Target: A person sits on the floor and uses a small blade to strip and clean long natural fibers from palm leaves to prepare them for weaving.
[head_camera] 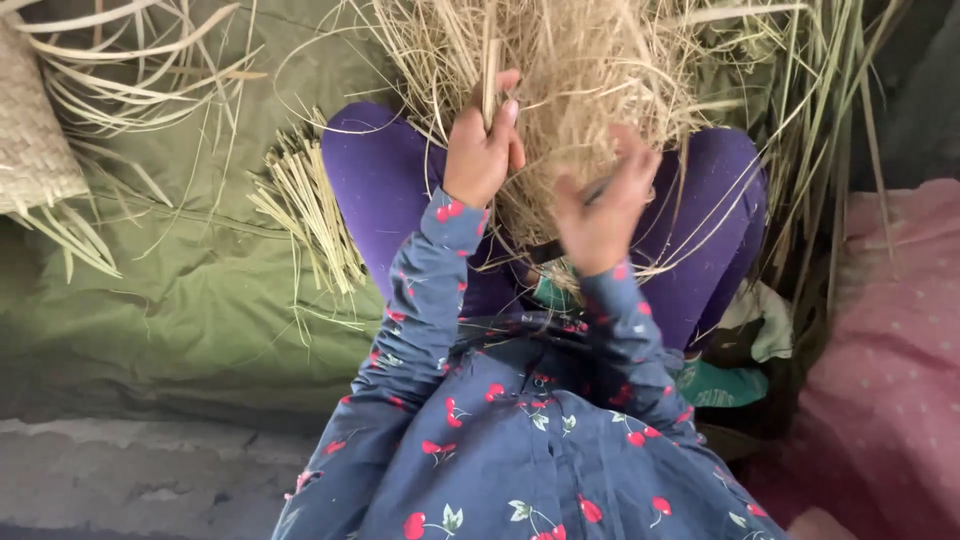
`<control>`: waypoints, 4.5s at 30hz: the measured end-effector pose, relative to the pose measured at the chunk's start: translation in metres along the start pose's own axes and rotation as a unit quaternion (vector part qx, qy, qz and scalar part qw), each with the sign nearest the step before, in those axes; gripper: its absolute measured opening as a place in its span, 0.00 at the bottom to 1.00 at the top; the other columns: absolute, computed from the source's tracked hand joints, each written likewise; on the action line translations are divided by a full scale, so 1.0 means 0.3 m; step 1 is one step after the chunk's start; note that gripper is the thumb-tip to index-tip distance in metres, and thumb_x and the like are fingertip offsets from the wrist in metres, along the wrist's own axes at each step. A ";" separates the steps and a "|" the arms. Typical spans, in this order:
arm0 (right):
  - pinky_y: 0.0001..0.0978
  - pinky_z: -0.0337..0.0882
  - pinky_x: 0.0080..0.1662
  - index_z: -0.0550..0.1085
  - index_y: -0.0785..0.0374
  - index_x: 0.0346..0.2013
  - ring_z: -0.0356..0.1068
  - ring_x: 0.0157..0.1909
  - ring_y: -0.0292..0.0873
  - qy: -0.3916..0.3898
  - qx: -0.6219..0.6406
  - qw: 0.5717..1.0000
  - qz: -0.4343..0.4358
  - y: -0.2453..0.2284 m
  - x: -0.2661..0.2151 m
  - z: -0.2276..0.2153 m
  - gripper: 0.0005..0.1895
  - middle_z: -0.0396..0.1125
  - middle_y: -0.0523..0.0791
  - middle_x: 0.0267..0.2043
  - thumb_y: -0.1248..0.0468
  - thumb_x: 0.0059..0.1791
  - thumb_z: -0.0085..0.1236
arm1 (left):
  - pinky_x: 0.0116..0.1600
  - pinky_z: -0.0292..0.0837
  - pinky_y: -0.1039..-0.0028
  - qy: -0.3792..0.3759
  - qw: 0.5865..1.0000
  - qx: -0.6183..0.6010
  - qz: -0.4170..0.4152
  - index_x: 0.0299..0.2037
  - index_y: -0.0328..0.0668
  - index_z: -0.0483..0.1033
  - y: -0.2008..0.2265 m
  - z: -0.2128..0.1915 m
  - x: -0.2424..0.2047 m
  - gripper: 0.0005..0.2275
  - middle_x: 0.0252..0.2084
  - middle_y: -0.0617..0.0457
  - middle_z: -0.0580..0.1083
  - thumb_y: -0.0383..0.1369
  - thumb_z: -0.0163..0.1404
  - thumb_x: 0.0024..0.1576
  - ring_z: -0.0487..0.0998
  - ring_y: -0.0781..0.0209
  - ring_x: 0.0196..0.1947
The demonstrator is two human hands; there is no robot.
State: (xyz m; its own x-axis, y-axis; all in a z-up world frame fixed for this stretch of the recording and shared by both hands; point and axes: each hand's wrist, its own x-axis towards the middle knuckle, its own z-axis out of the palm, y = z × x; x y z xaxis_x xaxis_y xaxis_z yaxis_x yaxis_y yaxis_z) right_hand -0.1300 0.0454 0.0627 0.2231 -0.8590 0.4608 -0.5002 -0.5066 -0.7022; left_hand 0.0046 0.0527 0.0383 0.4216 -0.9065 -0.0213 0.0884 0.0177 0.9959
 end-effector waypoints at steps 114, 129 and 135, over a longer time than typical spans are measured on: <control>0.35 0.61 0.26 0.68 0.71 0.36 0.61 0.23 0.50 -0.158 -0.139 0.960 -0.182 0.159 0.115 -0.216 0.15 0.63 0.53 0.30 0.78 0.35 0.49 | 0.12 0.43 0.87 -0.226 0.874 -0.388 -0.183 0.35 0.37 0.68 0.062 0.096 -0.201 0.06 0.27 0.52 0.70 0.27 0.48 0.49 0.52 0.77 0.10; 0.20 0.52 0.25 0.72 0.70 0.31 0.51 0.21 0.34 -0.248 0.101 0.963 -0.014 -0.017 -0.035 -0.213 0.09 0.61 0.45 0.25 0.80 0.38 0.51 | 0.30 0.65 0.79 -0.205 0.887 -0.374 -0.178 0.40 0.27 0.68 -0.146 0.103 -0.074 0.14 0.36 0.41 0.70 0.33 0.41 0.52 0.66 0.65 0.25; 0.20 0.59 0.22 0.69 0.64 0.41 0.55 0.18 0.33 -0.345 0.065 0.935 -0.048 0.031 -0.084 -0.238 0.30 0.63 0.48 0.42 0.63 0.27 0.67 | 0.44 0.71 0.63 -0.271 0.777 -0.497 -0.274 0.40 0.31 0.61 -0.134 0.096 -0.054 0.11 0.42 0.35 0.68 0.31 0.41 0.52 0.72 0.51 0.41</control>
State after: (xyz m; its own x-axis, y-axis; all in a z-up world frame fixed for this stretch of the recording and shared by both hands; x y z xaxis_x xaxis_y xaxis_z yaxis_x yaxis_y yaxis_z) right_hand -0.2000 0.0676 0.0832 0.7702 -0.6304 0.0968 -0.3546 -0.5494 -0.7566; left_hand -0.0318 0.0546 0.0010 -0.3436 -0.9327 -0.1092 0.8883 -0.3606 0.2844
